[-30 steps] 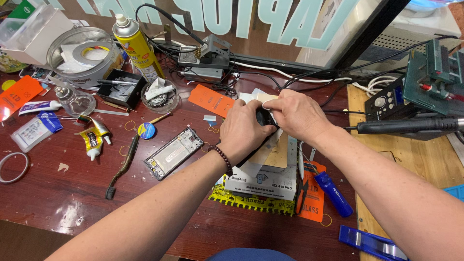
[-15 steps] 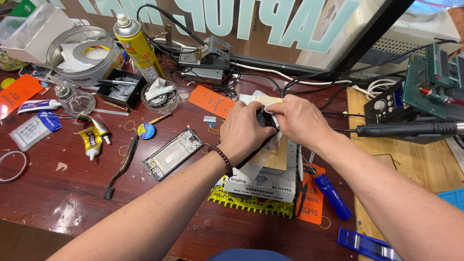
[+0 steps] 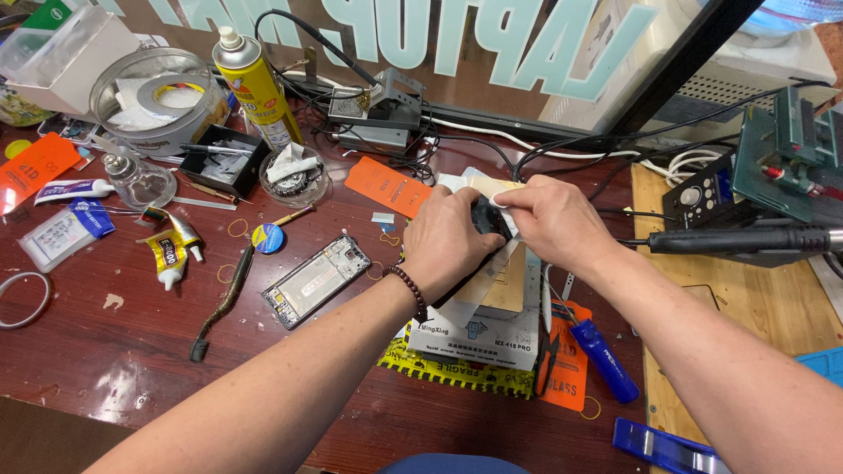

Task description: The person pries the shattered glass screen off a smartphone resting on a box, working a thin pry tool around the edges of the cracked panel while holding the phone steady. They then peel the loosened glass away from the phone body and continue separating remaining pieces of the broken screen.

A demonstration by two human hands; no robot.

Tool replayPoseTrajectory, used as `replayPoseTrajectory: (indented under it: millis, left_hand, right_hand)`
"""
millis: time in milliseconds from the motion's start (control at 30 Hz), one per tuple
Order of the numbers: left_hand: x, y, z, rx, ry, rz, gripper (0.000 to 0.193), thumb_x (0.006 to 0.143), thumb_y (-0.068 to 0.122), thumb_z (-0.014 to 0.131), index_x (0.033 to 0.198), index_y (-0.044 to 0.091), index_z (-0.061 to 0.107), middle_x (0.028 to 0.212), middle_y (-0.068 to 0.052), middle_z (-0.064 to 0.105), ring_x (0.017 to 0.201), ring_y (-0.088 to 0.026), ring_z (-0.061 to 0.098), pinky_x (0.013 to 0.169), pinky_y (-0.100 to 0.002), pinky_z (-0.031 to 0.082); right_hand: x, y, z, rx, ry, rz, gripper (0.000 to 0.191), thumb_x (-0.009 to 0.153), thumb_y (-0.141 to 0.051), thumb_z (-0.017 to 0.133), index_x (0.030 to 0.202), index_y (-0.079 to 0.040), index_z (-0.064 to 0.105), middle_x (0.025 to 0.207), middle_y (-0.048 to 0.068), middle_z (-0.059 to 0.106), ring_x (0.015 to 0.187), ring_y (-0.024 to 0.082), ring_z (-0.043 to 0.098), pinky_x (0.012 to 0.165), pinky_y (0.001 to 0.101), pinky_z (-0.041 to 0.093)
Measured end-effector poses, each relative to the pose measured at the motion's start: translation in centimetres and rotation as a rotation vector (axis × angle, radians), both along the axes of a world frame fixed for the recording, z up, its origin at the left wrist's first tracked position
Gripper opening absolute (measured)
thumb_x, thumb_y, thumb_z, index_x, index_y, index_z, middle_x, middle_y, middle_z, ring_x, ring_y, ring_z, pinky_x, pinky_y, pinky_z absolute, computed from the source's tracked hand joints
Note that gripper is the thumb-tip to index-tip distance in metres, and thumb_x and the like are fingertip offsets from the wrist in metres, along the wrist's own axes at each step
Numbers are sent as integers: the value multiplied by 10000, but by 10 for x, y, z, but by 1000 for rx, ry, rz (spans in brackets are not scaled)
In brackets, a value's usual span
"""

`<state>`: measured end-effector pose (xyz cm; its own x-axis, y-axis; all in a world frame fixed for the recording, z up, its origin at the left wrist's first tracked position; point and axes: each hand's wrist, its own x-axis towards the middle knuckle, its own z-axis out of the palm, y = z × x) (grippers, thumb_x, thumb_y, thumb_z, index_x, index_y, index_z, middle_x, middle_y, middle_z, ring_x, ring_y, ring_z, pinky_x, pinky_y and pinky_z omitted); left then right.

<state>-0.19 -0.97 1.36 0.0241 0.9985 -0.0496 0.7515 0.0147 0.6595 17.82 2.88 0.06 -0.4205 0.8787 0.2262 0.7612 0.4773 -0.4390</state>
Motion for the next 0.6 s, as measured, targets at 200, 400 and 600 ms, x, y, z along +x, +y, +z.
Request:
replayPoseTrajectory:
  millis: [200, 400, 600]
  left_hand:
    - [0, 1, 0, -4, 23, -8, 514, 696, 349, 859, 1142, 141, 712, 1137, -133, 622, 1046, -348, 667, 834, -503, 561]
    - [-1, 1, -1, -6, 8, -11, 539, 677, 358, 865, 1146, 144, 707, 1147, -128, 622, 1048, -345, 668, 830, -508, 560]
    - [-1, 2, -1, 5, 4, 0, 592, 644, 365, 887, 1155, 143, 689, 1150, -135, 613, 1032, -353, 668, 837, -494, 563]
  right_hand:
    - [-18, 1, 3, -8, -122, -61, 245, 886, -157, 632, 1048, -204, 810, 911, 126, 675, 877, 363, 668, 780, 474, 540]
    - [-11, -5, 1, -30, -160, -85, 250, 899, -177, 617, 1048, -223, 813, 909, 144, 666, 885, 368, 664, 784, 481, 531]
    - [-5, 7, 1, -67, -73, -59, 264, 887, -153, 611, 1066, -197, 801, 903, 136, 690, 895, 352, 678, 806, 455, 544]
